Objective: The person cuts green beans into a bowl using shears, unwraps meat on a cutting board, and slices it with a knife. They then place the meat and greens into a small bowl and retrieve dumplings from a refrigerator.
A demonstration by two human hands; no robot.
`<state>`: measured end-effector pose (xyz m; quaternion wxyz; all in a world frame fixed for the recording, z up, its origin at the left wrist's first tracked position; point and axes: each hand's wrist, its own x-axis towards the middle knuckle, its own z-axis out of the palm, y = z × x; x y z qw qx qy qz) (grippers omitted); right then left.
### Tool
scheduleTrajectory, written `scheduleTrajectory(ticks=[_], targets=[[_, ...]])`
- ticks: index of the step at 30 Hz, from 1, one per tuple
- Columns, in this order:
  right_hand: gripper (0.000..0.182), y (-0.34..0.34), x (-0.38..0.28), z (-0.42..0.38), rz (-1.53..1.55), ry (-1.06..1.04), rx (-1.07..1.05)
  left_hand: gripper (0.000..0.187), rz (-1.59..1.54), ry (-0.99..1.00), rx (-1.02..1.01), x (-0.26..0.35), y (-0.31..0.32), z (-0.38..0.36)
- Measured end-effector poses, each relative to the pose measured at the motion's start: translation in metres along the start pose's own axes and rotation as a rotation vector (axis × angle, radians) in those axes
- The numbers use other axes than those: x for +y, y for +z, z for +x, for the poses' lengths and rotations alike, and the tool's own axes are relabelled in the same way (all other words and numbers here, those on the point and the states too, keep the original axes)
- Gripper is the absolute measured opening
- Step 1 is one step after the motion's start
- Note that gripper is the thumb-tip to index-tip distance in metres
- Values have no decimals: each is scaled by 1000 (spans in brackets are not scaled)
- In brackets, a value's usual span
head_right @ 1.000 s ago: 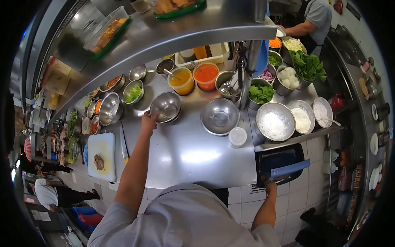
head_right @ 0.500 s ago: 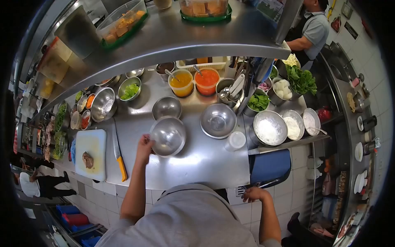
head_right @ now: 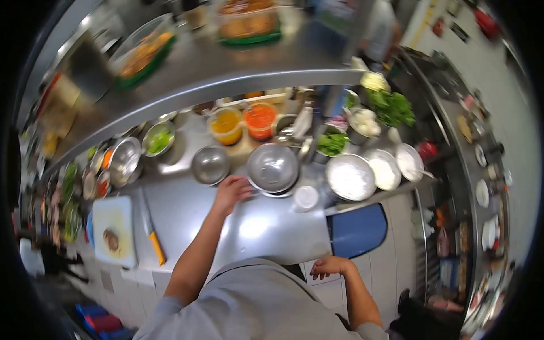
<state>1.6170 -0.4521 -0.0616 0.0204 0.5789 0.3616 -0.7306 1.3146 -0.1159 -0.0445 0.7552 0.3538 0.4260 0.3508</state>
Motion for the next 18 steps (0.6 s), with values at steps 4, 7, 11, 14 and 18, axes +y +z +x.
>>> scheduleTrajectory(ticks=[4, 7, 11, 14, 18], targets=[[22, -40, -10, -91, 370, -396, 179, 53, -128, -208, 117, -26, -44, -10], [25, -83, -32, -154, 512, -763, 561, 61, -245, -173, 388, -38, -83, -12], [34, -198, -71, -161, 661, -1000, 1099, 45, -216, 43, 511, -12, -118, 11], [31, -292, -98, -148, 698, -997, 1323, 30, -12, 162, 517, 1, -137, 24], [31, -444, -64, -86, 577, -755, 1645, 23, 89, 141, 534, 3, -139, -4]])
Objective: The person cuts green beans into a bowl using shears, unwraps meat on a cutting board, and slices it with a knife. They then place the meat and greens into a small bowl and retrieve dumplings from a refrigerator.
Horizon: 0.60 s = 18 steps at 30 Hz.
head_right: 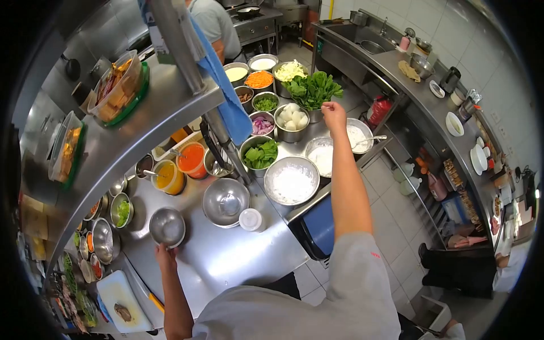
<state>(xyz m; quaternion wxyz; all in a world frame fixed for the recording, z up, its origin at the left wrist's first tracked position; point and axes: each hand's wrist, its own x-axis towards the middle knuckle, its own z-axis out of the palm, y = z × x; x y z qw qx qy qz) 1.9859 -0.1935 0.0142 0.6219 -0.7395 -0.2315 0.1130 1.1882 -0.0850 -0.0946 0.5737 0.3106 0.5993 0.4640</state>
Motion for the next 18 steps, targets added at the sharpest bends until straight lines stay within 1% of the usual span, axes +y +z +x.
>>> scheduleTrajectory(ticks=[1, 2, 3, 4, 5, 7, 8, 10, 11, 12, 14, 15, 17, 18], targets=[[32, 3, 20, 22, -175, -70, 96, 17, -14, 6, -8, 6, 0, -26], [32, 6, 14, 27, -168, -67, 98, 17, -54, -5, 22, 11, 3, -50], [34, 7, 0, 27, -307, -60, 158, 17, -93, -19, 52, 15, 1, -69], [35, 8, -6, 30, -449, -52, 218, 18, -97, -34, -10, 11, -16, -78], [35, 9, 2, 40, -449, -48, 218, 20, -101, -50, -72, 5, -34, -87], [41, 8, 27, 68, -494, 25, 463, 21, -9, -84, -73, 10, -47, -111], [41, 3, 32, 77, -493, 32, 463, 21, -2, -84, -73, 11, -52, -120], [49, -3, 39, 90, -485, 215, 391, 24, 52, -136, -68, 12, -60, -133], [58, -5, 41, 95, -456, 245, 359, 24, 57, -133, -66, 12, -60, -138], [58, -4, 48, 103, -453, 250, 359, 27, 19, -133, -66, 12, -57, -143], [63, -2, 62, 122, -302, 75, 440, 30, -15, -133, -70, 16, -49, -149], [63, -3, 60, 128, -303, 79, 443, 34, -42, -144, -92, 16, -44, -151], [64, -7, 53, 140, -344, 21, 319, 39, -57, -153, -135, 18, -36, -153], [64, -8, 53, 150, -347, 21, 320, 39, -57, -155, -136, 22, -28, -153]])
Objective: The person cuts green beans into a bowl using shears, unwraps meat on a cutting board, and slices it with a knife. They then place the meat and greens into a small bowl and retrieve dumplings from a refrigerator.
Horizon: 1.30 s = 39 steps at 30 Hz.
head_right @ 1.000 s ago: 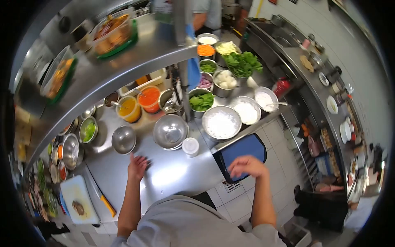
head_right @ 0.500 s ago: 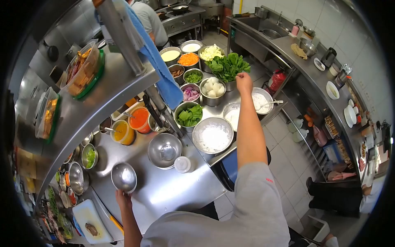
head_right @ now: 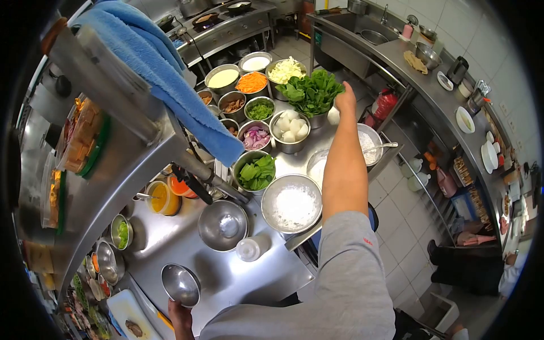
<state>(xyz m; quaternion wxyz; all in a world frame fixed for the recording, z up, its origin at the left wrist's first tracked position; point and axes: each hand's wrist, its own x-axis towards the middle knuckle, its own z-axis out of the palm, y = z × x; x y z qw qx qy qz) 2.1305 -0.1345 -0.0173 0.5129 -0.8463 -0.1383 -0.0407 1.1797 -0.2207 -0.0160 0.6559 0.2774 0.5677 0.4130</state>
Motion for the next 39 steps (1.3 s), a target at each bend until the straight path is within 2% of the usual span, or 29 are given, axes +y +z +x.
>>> scheduleTrajectory(ticks=[2, 5, 8, 9, 10, 12, 14, 16, 20, 24, 27, 29, 30, 32, 33, 35, 36, 38, 39], targets=[[60, 6, -4, 17, 102, 26, -157, 39, 44, 3, -46, 7, 15, 3], [53, 20, -25, 18, -44, -101, -170, 36, 41, -2, -52, 9, 29, 11], [43, 21, -37, 14, -57, 14, -273, 33, 21, 18, -123, 4, 32, 20], [33, 21, -36, 16, -116, -4, -230, 33, 18, 18, -122, 3, 32, 20], [33, 19, -34, 17, -116, -8, -232, 32, 33, 12, -122, 2, 32, 20], [28, 10, -29, 16, 130, 127, -264, 32, 47, 4, -120, -1, 32, 18], [24, 5, -25, 15, 235, 138, -247, 31, 40, 8, -85, -5, 32, 13], [22, -6, -31, 12, 466, 93, -176, 30, 40, 4, -73, 0, 38, 4], [24, -20, -41, 14, 560, 54, -136, 28, 41, 35, -122, 1, 32, 6], [27, -35, -53, 1, 501, 23, -74, 30, 14, 67, -139, 13, 50, 3], [35, -38, -55, -3, 550, 4, -9, 27, -3, 84, -179, 20, 58, 0], [49, -38, -50, -6, 555, 26, -81, 23, -18, 92, -171, 20, 58, 0], [49, -42, -52, -12, 555, 26, -79, 23, -17, 91, -173, 19, 57, 1], [59, -50, -61, -33, 383, 182, -253, 18, -16, 101, -179, 16, 56, 3], [49, -48, -53, -34, 326, 176, -318, 18, -18, 102, -181, 16, 57, 3], [47, -39, -18, -24, 371, 189, -378, 17, -1, 91, -157, 17, 61, 1], [45, -38, -17, -26, 414, 205, -441, 17, -4, 93, -157, 16, 59, 2], [42, -36, -17, -24, 407, 214, -392, 17, 9, 99, -161, 14, 53, 3], [42, -34, -21, -22, 304, 227, -440, 17, 9, 99, -160, 15, 54, 3]])
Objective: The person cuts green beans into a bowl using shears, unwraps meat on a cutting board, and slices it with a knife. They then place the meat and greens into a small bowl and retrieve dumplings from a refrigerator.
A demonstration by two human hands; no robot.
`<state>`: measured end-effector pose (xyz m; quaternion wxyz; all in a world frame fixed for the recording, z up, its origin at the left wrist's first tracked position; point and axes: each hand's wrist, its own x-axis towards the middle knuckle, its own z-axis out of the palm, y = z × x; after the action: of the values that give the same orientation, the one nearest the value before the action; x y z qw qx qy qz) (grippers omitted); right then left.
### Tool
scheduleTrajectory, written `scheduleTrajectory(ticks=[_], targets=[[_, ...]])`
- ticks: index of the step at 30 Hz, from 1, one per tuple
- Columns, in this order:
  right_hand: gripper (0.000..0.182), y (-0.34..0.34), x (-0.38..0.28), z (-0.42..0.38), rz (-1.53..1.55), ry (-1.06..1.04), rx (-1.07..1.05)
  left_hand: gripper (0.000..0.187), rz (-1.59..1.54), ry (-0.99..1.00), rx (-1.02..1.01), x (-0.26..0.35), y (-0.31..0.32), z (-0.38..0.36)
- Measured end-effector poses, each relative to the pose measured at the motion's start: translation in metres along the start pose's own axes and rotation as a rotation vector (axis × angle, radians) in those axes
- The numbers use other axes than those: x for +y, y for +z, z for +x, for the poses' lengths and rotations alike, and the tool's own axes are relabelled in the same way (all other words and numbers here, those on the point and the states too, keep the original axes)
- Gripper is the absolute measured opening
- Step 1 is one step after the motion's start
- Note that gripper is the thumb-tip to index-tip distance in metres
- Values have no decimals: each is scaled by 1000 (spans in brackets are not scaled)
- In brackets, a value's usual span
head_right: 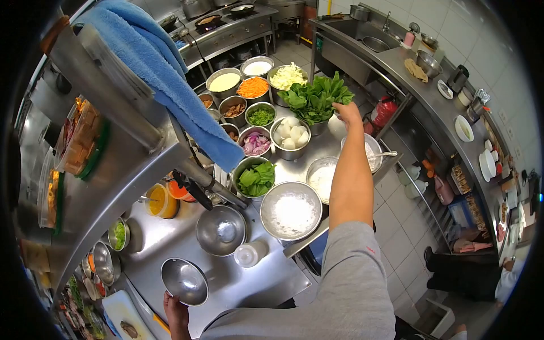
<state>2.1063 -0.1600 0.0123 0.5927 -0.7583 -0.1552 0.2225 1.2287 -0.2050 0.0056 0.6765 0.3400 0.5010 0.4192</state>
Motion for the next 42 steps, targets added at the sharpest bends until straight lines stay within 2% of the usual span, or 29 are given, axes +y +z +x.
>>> scheduleTrajectory(ticks=[2, 4, 8, 10, 13, 14, 15, 17, 19, 21, 22, 24, 27, 28, 29, 31, 35, 38, 42], targets=[[42, 9, -5, 3, -101, 41, -30, 18, 4, -7, 0, 2, 1, 0], [45, 21, 2, 17, -247, -367, 58, 18, 2, -5, -1, 2, 1, 0], [47, 32, -16, 22, -100, -254, 131, 18, -7, 12, -8, 1, 1, 3], [50, 31, -37, -4, 74, -99, 169, 18, -7, 10, -3, 2, 1, 3], [54, 32, -31, -19, 110, -96, 103, 17, -6, 7, -6, 3, -2, 3], [49, 29, -12, -1, 35, -95, -125, 17, -7, 6, -14, 1, -2, 3], [49, 28, -12, 1, 33, -94, -123, 17, -8, 4, -15, 2, 1, 3], [40, 26, -13, 5, -207, -118, -148, 18, -7, -5, -1, 4, 8, 2], [34, 25, -12, 12, -230, -137, -74, 19, -11, -1, -5, 2, 7, 4], [43, 23, -13, 15, -94, -189, 84, 19, -18, 4, -7, 1, 8, 5], [43, 20, -4, 25, -95, -191, 83, 19, -16, 5, -15, 3, 11, 4], [45, 19, 7, 32, -160, -370, 89, 19, -14, 6, -23, 3, 11, 3], [49, 17, 2, 27, -106, -426, 104, 20, -11, -4, -33, 2, 9, 3], [53, 17, -7, 18, -88, -330, 195, 19, -33, 8, -8, 2, 12, 2], [53, 17, -17, 9, -86, -330, 193, 18, -55, 21, 17, 2, 13, 0], [47, 14, -37, -8, 388, -270, 309, 18, -56, 27, 19, 5, 16, -1], [41, -5, -64, -17, 567, -278, 370, 20, -58, 57, -7, 11, 26, -3], [39, -9, -93, -41, 717, -359, 250, 26, -43, 22, -61, 17, 34, -4], [35, -7, -106, -52, 813, -349, 139, 26, -46, 24, -90, 17, 49, 0]])
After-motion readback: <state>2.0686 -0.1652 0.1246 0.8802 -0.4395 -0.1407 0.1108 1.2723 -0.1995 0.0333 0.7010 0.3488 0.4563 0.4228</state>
